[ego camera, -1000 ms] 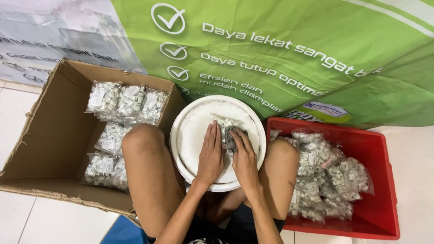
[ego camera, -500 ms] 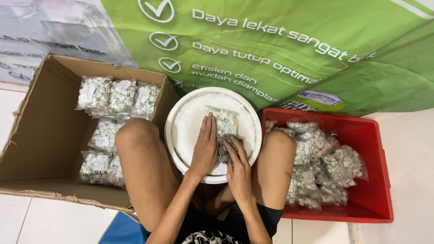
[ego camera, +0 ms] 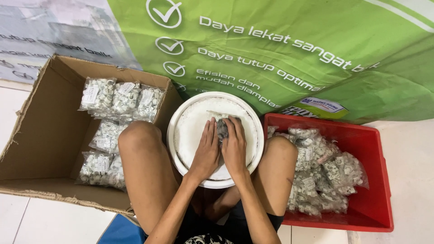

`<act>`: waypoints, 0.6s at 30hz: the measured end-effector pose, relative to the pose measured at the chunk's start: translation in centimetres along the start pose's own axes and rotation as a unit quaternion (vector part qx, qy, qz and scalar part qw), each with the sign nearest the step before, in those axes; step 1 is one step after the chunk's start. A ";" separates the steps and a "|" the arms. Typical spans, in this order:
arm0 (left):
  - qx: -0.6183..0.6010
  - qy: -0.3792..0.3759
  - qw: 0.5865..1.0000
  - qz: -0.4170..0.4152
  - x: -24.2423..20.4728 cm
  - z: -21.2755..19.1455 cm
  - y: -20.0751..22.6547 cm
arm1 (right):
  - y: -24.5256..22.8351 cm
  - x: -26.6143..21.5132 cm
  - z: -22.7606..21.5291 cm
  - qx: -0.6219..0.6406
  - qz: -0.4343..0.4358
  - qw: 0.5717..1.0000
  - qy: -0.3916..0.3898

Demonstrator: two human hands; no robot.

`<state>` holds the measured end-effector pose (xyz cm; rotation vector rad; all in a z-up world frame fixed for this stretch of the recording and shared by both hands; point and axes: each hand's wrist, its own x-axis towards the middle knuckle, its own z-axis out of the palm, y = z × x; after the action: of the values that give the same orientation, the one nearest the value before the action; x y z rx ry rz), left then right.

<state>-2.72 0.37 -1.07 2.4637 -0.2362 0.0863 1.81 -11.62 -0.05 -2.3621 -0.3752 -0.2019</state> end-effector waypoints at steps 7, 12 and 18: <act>0.006 -0.001 1.000 -0.006 0.2 0.5 -0.4 | 2.0 4.9 2.1 -0.043 0.000 0.999 -0.013; -0.003 0.012 0.999 -0.032 0.2 0.7 0.2 | 1.9 5.5 2.0 -0.048 0.001 0.999 -0.024; -0.020 0.031 0.998 -0.051 0.3 -0.3 2.1 | 1.2 1.3 0.6 -0.042 -0.025 0.999 -0.004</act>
<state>-2.81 -1.08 0.47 2.4237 -0.0847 0.1130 3.42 -11.76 -0.86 -2.4390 -0.4382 -0.2367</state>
